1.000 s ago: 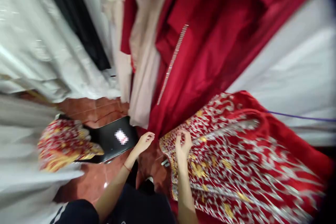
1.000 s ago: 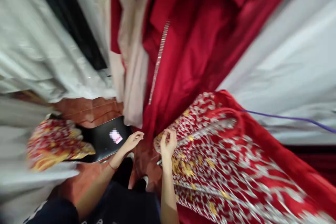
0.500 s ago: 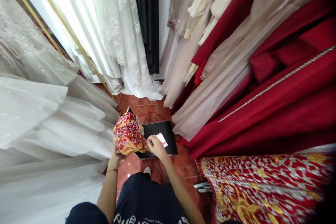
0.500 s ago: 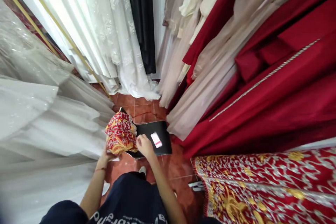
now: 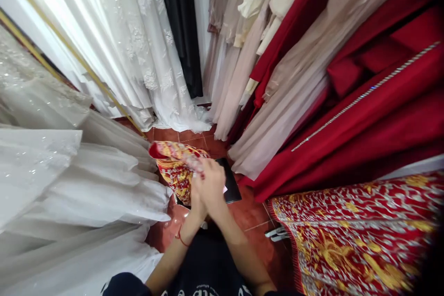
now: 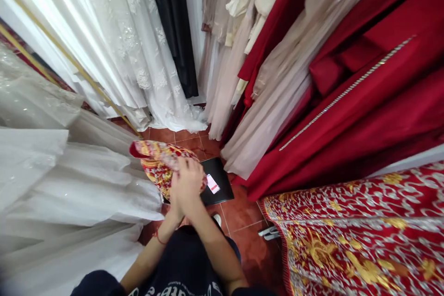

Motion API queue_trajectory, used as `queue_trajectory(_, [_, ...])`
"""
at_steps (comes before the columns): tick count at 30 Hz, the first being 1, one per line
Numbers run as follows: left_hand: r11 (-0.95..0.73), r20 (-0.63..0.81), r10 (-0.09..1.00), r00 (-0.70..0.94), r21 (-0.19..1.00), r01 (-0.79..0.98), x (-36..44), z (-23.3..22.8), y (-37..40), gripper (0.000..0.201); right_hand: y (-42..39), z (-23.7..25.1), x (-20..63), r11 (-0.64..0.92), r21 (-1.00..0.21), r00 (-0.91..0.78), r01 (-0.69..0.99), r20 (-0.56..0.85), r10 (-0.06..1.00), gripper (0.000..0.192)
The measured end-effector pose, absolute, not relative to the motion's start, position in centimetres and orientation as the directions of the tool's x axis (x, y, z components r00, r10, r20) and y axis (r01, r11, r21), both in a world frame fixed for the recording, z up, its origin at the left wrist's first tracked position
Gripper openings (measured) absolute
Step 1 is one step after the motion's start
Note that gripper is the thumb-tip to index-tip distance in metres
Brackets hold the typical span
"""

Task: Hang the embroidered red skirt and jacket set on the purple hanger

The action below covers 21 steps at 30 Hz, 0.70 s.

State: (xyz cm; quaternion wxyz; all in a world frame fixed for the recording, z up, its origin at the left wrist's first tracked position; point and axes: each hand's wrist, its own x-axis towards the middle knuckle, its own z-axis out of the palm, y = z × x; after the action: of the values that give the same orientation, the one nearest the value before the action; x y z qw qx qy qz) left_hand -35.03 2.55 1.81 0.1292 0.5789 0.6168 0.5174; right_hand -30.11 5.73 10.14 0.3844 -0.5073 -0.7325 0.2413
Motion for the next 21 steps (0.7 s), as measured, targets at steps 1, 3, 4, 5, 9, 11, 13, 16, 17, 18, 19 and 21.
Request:
queue_trajectory(1, [-0.289,0.478,0.86,-0.177,0.743,0.604,-34.3,2.2,2.6,0.045,7.0,10.7,-27.9,0.335,-0.789,-0.122,0.515,0.319,0.94,0.033])
queue_trajectory(3, [-0.471,0.588,0.809,-0.014,0.663,0.581,-33.2,2.7,2.8,0.046,9.1,11.1,-23.1,0.283,-0.857,-0.032,0.431,0.298,0.954,0.024])
queue_trajectory(4, [-0.521,0.638,0.77,-0.008,0.635,0.57,-32.7,2.8,3.0,0.047,9.7,11.0,-20.8,0.263,-0.869,0.007,0.42,0.293,0.956,0.022])
queue_trajectory(5, [-0.533,0.679,0.732,-0.059,0.624,0.571,-32.2,2.7,3.4,0.048,10.0,10.9,-18.7,0.243,-0.875,0.044,0.419,0.286,0.957,0.021])
queue_trajectory(9, [-0.382,0.649,0.687,-0.326,0.705,0.598,-29.8,0.6,6.3,0.071,9.4,10.7,-12.4,0.144,-0.887,0.208,0.438,0.255,0.944,0.032])
queue_trajectory(11, [-0.317,0.538,0.802,-0.258,0.751,0.579,-28.0,-1.0,8.1,0.077,8.6,11.4,-10.0,0.112,-0.889,0.253,0.444,0.244,0.936,0.037])
queue_trajectory(13, [-0.291,0.395,0.91,-0.124,0.824,0.486,-25.9,-2.2,9.7,0.056,7.8,12.7,-7.4,0.092,-0.871,0.259,0.483,0.242,0.935,0.041])
queue_trajectory(16, [-0.29,0.288,0.956,0.052,0.912,0.291,-22.5,-2.3,11.9,0.026,6.9,15.1,-3.0,0.077,-0.823,0.278,0.563,0.276,0.92,0.045])
queue_trajectory(17, [-0.312,0.297,0.95,0.097,0.912,0.266,-21.4,-1.8,12.6,0.021,6.8,15.7,-1.4,0.074,-0.809,0.309,0.583,0.305,0.901,0.045])
queue_trajectory(18, [-0.351,0.322,0.935,0.145,0.897,0.268,-20.3,-0.9,13.5,0.016,6.7,16.3,0.4,0.065,-0.795,0.356,0.604,0.342,0.87,0.044])
queue_trajectory(19, [-0.402,0.356,0.913,0.199,0.869,0.288,-19.2,0.2,14.4,0.011,6.6,16.9,2.2,0.048,-0.777,0.41,0.627,0.382,0.828,0.042])
queue_trajectory(21, [-0.506,0.425,0.858,0.289,0.797,0.33,-17.1,3.5,16.3,0.018,6.6,17.8,6.1,-0.005,-0.722,0.482,0.691,0.456,0.748,0.037])
